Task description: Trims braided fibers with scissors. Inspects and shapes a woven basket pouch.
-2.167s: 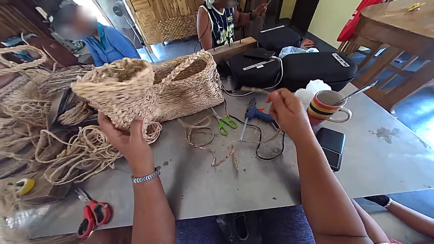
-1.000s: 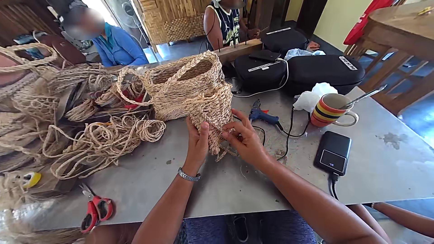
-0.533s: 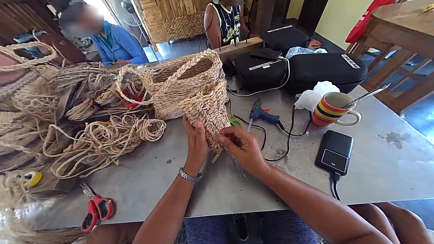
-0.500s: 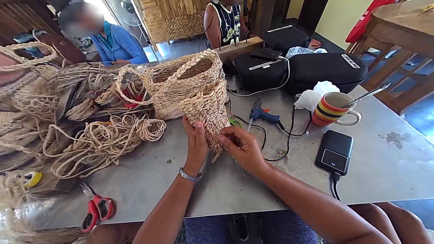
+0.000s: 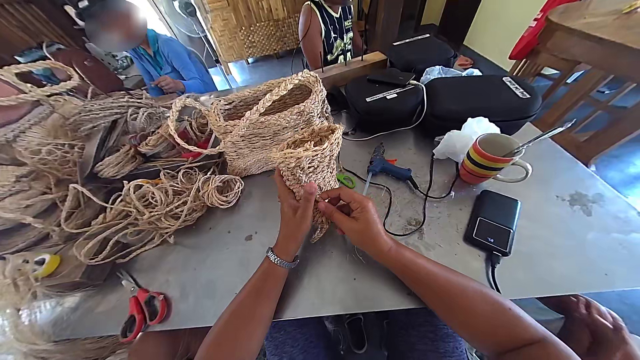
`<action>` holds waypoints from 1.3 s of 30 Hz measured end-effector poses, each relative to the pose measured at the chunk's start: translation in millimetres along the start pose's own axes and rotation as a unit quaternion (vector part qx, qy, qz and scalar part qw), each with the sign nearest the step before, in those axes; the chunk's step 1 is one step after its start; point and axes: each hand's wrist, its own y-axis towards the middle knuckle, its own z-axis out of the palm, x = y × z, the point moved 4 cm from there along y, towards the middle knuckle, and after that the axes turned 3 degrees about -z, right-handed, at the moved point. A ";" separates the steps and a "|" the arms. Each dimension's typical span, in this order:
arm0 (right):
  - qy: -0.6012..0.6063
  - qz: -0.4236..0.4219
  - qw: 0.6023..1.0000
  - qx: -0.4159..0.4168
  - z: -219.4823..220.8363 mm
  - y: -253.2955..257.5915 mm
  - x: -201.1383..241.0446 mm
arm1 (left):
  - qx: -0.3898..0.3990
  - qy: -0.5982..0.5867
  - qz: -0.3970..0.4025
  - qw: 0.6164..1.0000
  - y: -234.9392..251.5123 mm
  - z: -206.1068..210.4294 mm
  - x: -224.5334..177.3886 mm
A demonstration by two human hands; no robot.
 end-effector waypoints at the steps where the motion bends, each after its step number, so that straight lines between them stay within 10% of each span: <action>1: 0.004 0.004 1.000 0.003 0.1 -0.2 0.8 | 0.008 -0.008 0.000 1.000 0.0 0.5 -0.7; 14: -0.009 -0.011 0.971 0.240 18.7 -10.7 10.6 | -0.089 -0.207 -0.027 0.974 28.2 -44.8 -8.0; 39: -0.279 -0.155 0.939 0.129 -85.9 25.2 15.1 | 0.114 -0.308 -0.171 0.929 23.9 -45.5 -14.3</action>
